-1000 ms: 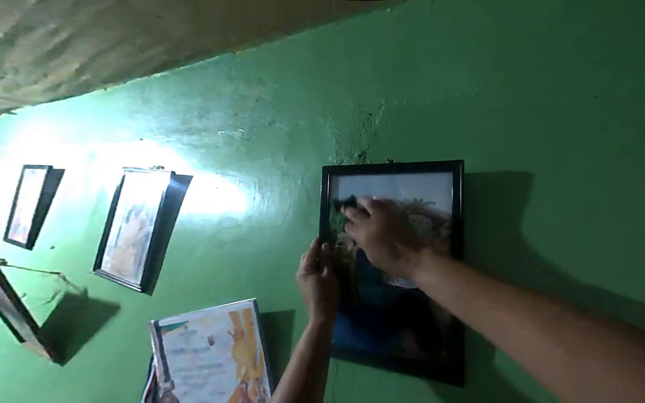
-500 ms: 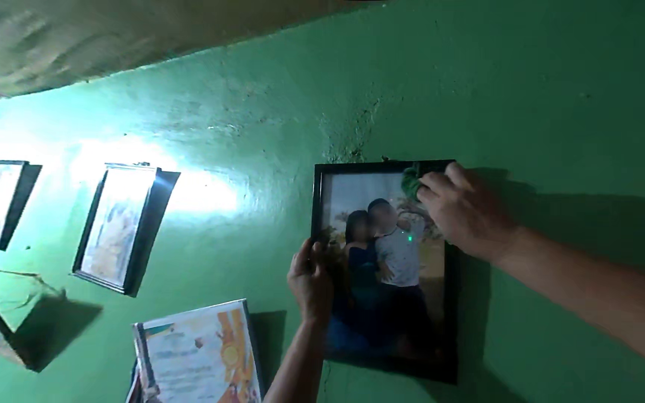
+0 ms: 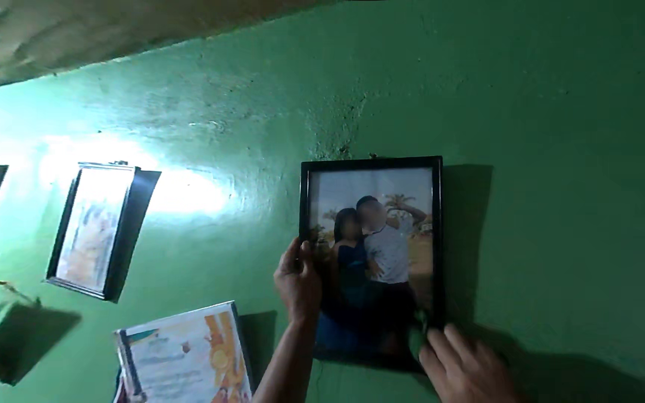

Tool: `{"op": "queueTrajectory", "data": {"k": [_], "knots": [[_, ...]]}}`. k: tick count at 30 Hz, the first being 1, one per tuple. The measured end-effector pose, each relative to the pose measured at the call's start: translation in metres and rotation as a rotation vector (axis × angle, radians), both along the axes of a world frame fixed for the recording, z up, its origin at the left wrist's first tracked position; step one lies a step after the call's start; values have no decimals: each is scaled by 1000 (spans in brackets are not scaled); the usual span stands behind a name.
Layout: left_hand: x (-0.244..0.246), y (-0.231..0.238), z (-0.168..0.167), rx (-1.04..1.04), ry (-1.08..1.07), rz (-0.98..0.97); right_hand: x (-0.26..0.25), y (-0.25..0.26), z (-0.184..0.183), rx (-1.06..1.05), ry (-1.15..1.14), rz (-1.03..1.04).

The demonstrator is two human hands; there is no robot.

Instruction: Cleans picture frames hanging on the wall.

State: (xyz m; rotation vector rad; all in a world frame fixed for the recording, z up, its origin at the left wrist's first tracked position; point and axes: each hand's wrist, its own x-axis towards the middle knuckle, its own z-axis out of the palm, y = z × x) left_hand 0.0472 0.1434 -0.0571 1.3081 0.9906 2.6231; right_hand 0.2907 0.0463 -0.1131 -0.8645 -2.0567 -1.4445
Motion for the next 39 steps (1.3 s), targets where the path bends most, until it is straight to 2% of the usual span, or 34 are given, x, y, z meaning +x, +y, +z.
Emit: {"op": "queueTrajectory", "data": {"k": [2, 4, 6, 11, 14, 19, 24, 27, 31, 34, 39], "knots": [[0, 1, 0, 21, -4, -12, 12, 0, -6, -46, -31, 30], [-1, 3, -1, 40, 7, -15, 23, 13, 12, 65, -24, 112], [-2, 5, -1, 58, 32, 11, 23, 22, 49, 187, -12, 144], [-2, 6, -2, 35, 35, 45, 5, 23, 152, 211, 101, 65], [-3, 6, -3, 33, 45, 65, -11, 25, 187, 210, 128, 34], [-1, 7, -1, 49, 50, 84, -69, 49, 188, 195, 56, 208], [1, 3, -1, 27, 45, 97, -123, 44, 197, 7, 2, 141], [1, 2, -1, 28, 44, 85, -109, 40, 202, 36, -17, 166], [0, 6, -2, 47, 23, 27, -55, 38, 201, 156, -21, 163], [0, 7, -3, 59, 28, 42, -25, 28, 199, 194, -23, 61], [0, 4, -3, 57, 18, 15, -10, 15, 201, 217, -15, -40]]}}
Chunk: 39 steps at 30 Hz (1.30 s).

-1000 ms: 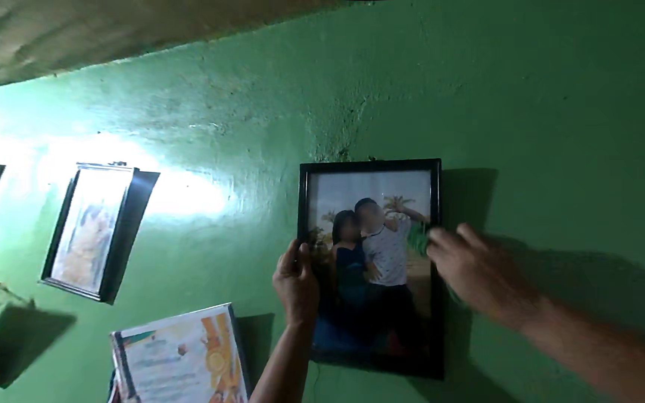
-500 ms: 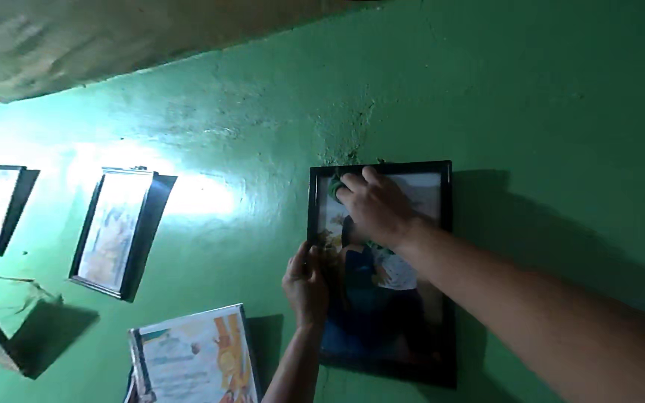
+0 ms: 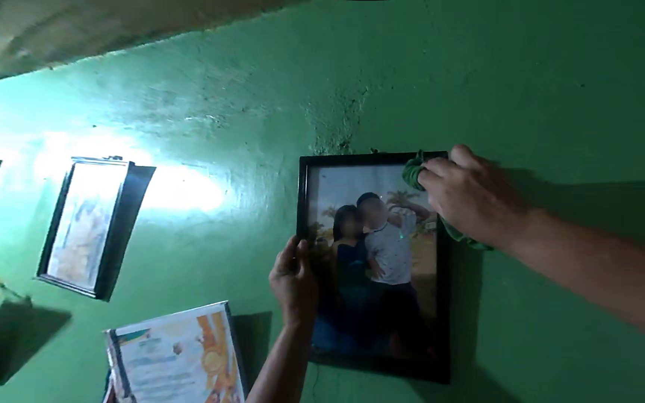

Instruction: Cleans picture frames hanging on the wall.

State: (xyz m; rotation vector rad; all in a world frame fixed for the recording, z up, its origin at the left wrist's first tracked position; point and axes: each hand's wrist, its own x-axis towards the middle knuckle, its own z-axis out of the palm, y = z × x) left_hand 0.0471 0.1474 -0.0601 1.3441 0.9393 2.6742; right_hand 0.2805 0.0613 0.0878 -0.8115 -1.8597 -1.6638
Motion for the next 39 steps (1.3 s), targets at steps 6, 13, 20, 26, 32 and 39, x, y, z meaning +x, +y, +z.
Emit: {"op": "queueTrajectory", "data": {"k": [6, 13, 20, 26, 32, 39], "knots": [[-4, -2, -3, -44, 24, 2, 6, 3, -42, -11, 69, 62], [-3, -6, 2, -24, -18, -43, 28, 15, -183, -95, -2, 203], [-8, -9, 4, -29, 13, -107, 30, -7, -227, -769, 356, 545], [-17, -21, 1, -206, 101, -59, 53, -18, -217, -1234, 529, 1044], [0, -77, -60, -1, 144, 20, 20, -48, -205, -728, 644, 1024], [102, -154, -140, 79, -151, -568, -59, -49, -205, -893, 450, 1021]]}}
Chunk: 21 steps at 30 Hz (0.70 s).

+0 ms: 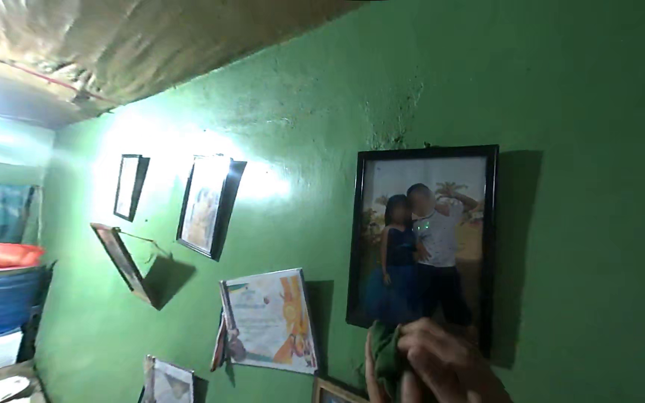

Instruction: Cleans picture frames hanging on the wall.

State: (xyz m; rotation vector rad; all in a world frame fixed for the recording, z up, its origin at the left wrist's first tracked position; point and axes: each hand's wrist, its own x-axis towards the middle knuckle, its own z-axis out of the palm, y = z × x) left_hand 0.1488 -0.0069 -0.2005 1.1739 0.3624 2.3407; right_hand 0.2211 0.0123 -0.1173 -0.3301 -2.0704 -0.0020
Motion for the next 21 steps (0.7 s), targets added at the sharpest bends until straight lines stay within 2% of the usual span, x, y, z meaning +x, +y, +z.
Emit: {"op": "queueTrajectory", "data": {"k": [2, 4, 6, 9, 12, 15, 18, 21], "knots": [[-19, 5, 14, -53, -92, 24, 14, 20, 29, 181, 104, -135], [-50, 18, 32, -75, -108, 166, 40, 31, 77, 377, 234, -356], [-83, 35, 65, -88, -122, 368, 61, 39, 124, 379, 335, -523], [-122, 61, 133, -50, -109, 455, 65, 57, 167, 307, 386, -671], [-142, 91, 208, 76, 43, 489, 52, 66, 180, 250, 365, -759], [-152, 117, 259, -7, 309, 584, 39, 67, 179, 222, 333, -803], [-149, 131, 277, -123, 490, 554, 32, 74, 174, 262, 356, -852], [-143, 134, 267, -153, 514, 549, 26, 83, 170, 266, 416, -896]]}}
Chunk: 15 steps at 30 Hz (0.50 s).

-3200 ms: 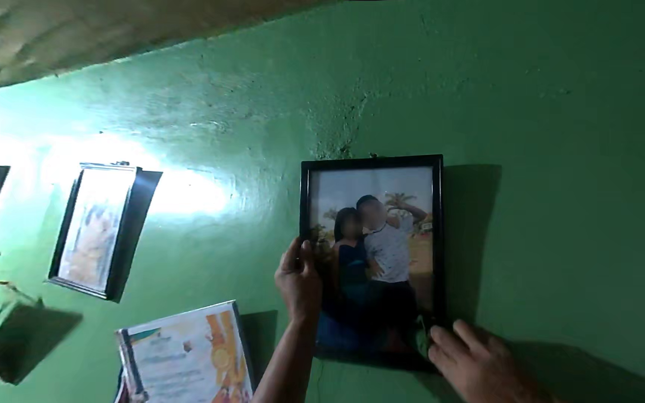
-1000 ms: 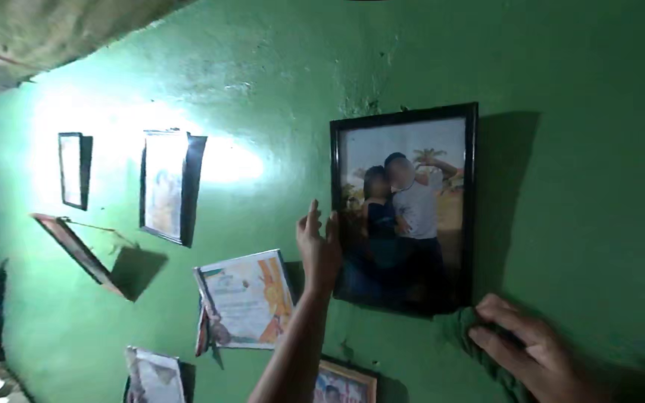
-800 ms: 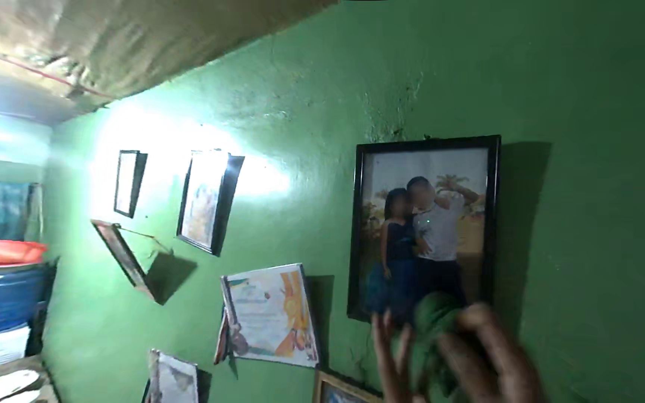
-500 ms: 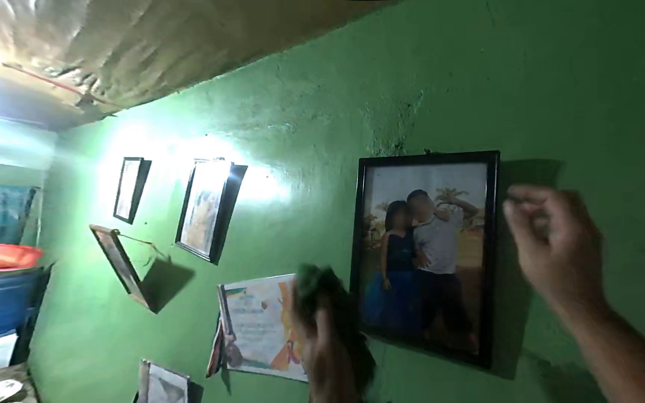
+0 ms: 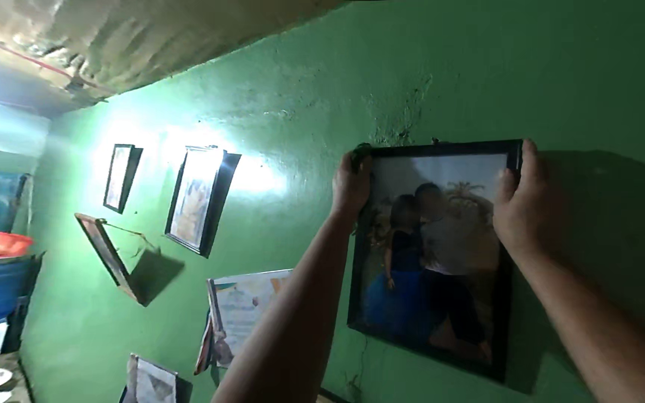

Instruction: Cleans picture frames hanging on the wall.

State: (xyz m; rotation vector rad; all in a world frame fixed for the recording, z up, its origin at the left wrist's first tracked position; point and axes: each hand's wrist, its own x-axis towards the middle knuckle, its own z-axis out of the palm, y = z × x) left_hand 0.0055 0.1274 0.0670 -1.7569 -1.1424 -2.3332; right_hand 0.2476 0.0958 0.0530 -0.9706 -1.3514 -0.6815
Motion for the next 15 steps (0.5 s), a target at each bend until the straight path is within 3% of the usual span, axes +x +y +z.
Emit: {"op": "queueTrajectory", "data": {"k": [6, 15], "knots": [[12, -13, -65, -80, -26, 126, -2, 9, -1, 59, 17, 25], [29, -4, -236, -22, 7, 265, -1, 5, 3, 49, 14, 34]]}}
